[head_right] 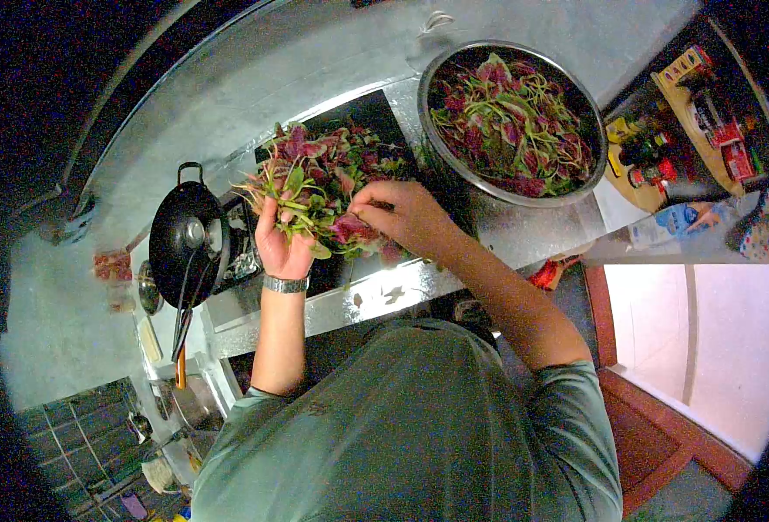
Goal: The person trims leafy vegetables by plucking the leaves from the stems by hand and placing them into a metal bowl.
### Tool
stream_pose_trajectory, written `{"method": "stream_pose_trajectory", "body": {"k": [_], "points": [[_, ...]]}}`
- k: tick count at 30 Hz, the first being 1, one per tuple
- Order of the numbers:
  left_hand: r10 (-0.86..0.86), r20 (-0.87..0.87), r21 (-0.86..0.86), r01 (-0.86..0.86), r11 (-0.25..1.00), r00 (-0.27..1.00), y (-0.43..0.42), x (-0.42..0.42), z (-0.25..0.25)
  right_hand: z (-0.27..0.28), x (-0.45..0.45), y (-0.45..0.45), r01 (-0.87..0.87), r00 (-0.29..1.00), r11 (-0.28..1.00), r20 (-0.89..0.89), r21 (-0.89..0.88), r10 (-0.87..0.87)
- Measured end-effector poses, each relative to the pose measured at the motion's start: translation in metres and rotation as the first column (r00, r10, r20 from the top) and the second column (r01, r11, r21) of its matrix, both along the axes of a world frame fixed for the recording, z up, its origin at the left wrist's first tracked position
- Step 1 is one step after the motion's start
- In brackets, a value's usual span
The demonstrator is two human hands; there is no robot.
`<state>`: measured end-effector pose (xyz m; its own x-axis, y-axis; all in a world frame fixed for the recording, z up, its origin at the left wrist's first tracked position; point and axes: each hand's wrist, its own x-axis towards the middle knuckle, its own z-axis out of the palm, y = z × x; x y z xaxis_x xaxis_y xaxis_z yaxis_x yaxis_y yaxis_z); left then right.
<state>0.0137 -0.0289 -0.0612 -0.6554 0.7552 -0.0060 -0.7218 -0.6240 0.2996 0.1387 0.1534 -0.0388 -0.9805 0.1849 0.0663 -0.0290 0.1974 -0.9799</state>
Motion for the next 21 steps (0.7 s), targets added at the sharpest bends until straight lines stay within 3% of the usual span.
{"method": "stream_pose_trajectory", "body": {"k": [5,7,8,10,14,16,17,18,19,21], "points": [[-0.003,-0.012,0.009,0.003,1.0,1.0,0.002,0.002,0.002,0.002,0.002,-0.003,-0.084,0.995,0.996,0.059,-0.018,0.085],[0.026,0.003,-0.041,-0.026,0.999,1.0,0.003,0.006,0.006,-0.003,0.0,-0.005,-0.013,0.996,0.989,-0.082,0.145,0.025],[0.025,0.002,-0.04,-0.025,0.999,1.0,0.004,0.007,0.006,-0.004,-0.001,-0.005,-0.011,0.996,0.989,-0.084,0.146,0.024],[0.08,-0.046,-0.106,-0.085,0.991,0.996,0.007,0.011,0.006,-0.005,-0.003,-0.005,0.151,0.955,0.79,-0.294,0.594,0.038],[0.066,0.013,-0.174,-0.062,0.983,0.998,0.007,0.019,0.005,-0.003,-0.001,-0.015,0.267,0.953,0.698,-0.287,0.664,-0.092],[0.033,0.069,-0.206,-0.018,0.978,0.997,0.005,0.018,-0.003,-0.013,-0.004,-0.019,0.421,0.907,0.772,-0.245,0.476,-0.343],[0.123,0.052,-0.286,-0.103,0.953,0.991,0.008,0.02,-0.007,-0.02,-0.005,-0.016,0.423,0.906,0.769,-0.248,0.479,-0.343],[0.211,0.028,-0.362,-0.187,0.913,0.977,0.011,0.021,-0.007,-0.025,-0.009,-0.011,0.421,0.906,0.902,-0.005,0.097,-0.423],[0.242,-0.021,-0.373,-0.233,0.898,0.97,0.008,0.023,-0.002,-0.029,-0.009,-0.007,0.444,0.891,0.843,0.248,-0.303,-0.38],[0.086,-0.047,-0.139,-0.092,0.986,0.995,-0.008,0.009,-0.015,-0.031,-0.002,0.004,0.435,0.9,0.815,0.159,-0.382,-0.406]]}}
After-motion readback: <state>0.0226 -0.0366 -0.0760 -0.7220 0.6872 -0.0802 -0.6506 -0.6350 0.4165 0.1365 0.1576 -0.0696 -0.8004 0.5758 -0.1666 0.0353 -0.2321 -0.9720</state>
